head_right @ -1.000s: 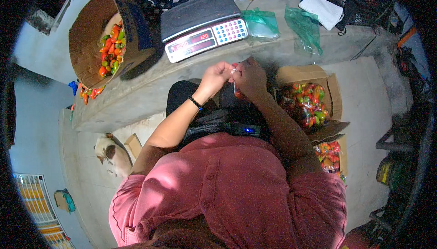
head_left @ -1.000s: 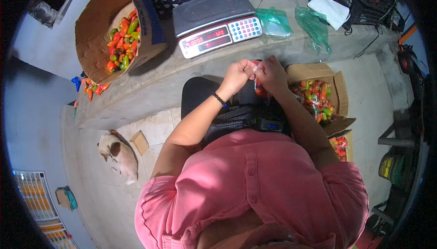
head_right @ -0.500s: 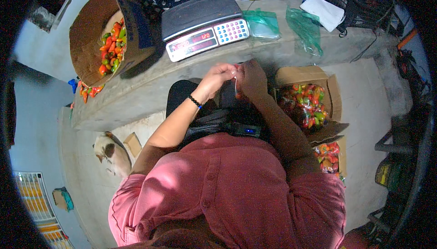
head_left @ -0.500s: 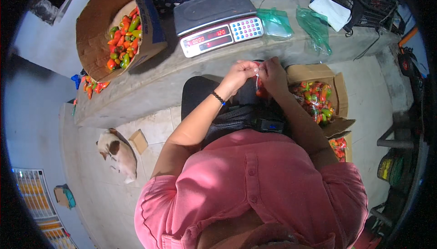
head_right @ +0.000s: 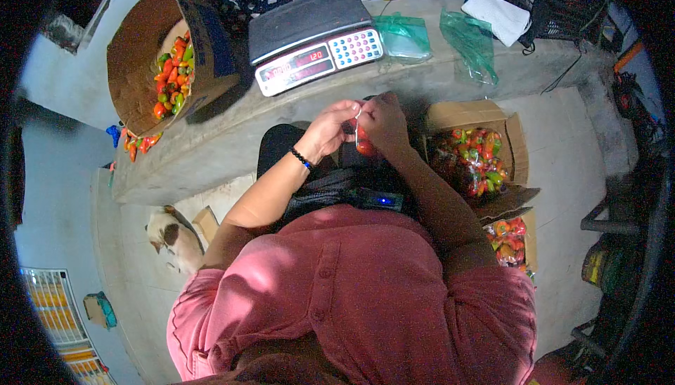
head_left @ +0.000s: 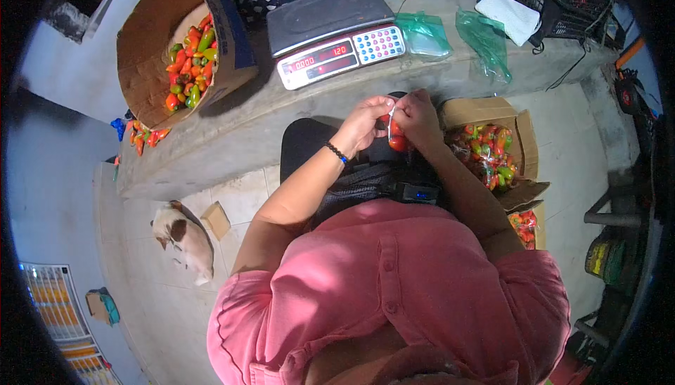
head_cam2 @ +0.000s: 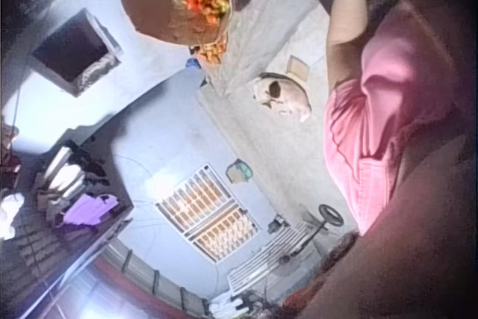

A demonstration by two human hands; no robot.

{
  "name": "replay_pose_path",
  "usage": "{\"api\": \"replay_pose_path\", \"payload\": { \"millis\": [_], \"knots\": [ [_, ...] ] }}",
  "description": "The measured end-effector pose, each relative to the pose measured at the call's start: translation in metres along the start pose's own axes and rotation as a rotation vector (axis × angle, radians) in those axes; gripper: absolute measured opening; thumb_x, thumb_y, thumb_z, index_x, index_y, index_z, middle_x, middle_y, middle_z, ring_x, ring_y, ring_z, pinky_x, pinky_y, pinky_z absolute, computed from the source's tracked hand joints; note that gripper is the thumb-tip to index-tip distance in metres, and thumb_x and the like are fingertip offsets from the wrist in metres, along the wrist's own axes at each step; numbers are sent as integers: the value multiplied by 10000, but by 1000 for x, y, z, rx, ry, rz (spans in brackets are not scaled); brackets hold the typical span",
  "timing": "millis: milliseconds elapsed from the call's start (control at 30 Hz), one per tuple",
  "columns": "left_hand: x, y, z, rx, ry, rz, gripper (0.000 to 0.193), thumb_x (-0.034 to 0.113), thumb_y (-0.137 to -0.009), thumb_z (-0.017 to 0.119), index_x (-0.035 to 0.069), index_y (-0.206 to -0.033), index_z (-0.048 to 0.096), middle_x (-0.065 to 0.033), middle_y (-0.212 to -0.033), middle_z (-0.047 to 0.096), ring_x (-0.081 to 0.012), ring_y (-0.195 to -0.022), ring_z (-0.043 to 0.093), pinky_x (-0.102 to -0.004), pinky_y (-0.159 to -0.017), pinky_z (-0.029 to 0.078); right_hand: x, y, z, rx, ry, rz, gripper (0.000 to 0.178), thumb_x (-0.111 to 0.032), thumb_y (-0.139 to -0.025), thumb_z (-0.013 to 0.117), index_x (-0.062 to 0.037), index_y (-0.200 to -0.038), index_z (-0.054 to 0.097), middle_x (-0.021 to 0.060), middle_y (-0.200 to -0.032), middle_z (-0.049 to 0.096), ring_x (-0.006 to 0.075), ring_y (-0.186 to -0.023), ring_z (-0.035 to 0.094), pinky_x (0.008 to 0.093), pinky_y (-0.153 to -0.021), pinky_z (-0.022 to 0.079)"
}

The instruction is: The person picks peppers from a cardboard box by hand, places them on a digital scale, and transfers them into a plastic bag which they then tie closed.

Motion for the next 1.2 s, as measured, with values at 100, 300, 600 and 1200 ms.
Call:
{"api": "replay_pose_path", "payload": {
  "millis": [100, 300, 600, 1200],
  "knots": [
    [-5, -1, -5, -17, 35, -37, 112, 250, -871, 548, 154, -916, 582, 22, -872, 587, -109, -754, 526, -338, -710, 411, 0, 3, 4, 4, 30, 3, 75, -75, -691, 579, -25, -728, 536, 135, -814, 482, 287, -695, 517, 372, -605, 430],
    [-6, 3, -4, 3, 70, -21, 131, 245, -872, 545, 132, -932, 577, 14, -889, 593, -119, -818, 533, -339, -731, 421, -14, 3, 7, 69, 100, -122, 58, -59, -700, 550, -28, -731, 512, 136, -805, 479, 297, -693, 519, 383, -603, 435],
    [-9, 1, -6, 2, 79, 8, 134, 235, -877, 536, 125, -940, 579, 26, -905, 595, -110, -831, 526, -320, -715, 422, -4, -1, 13, -88, 115, 10, 198, -222, -734, 550, -24, -734, 533, 185, -788, 491, 353, -794, 502, 452, -693, 410],
    [-16, 5, -5, 98, 178, -48, 176, 214, -865, 552, 70, -953, 603, -28, -898, 604, -147, -839, 542, -294, -763, 433, -16, 13, 3, 106, 130, -306, 157, -83, -681, 606, -51, -810, 522, 128, -900, 543, 330, -847, 531, 425, -739, 445]
  ]
}}
Point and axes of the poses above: each hand's wrist, its own y-axis away from the middle knuckle, its own z-axis out of the palm, x = y × z, the point moved 4 cm from there along -y, towards the middle knuckle
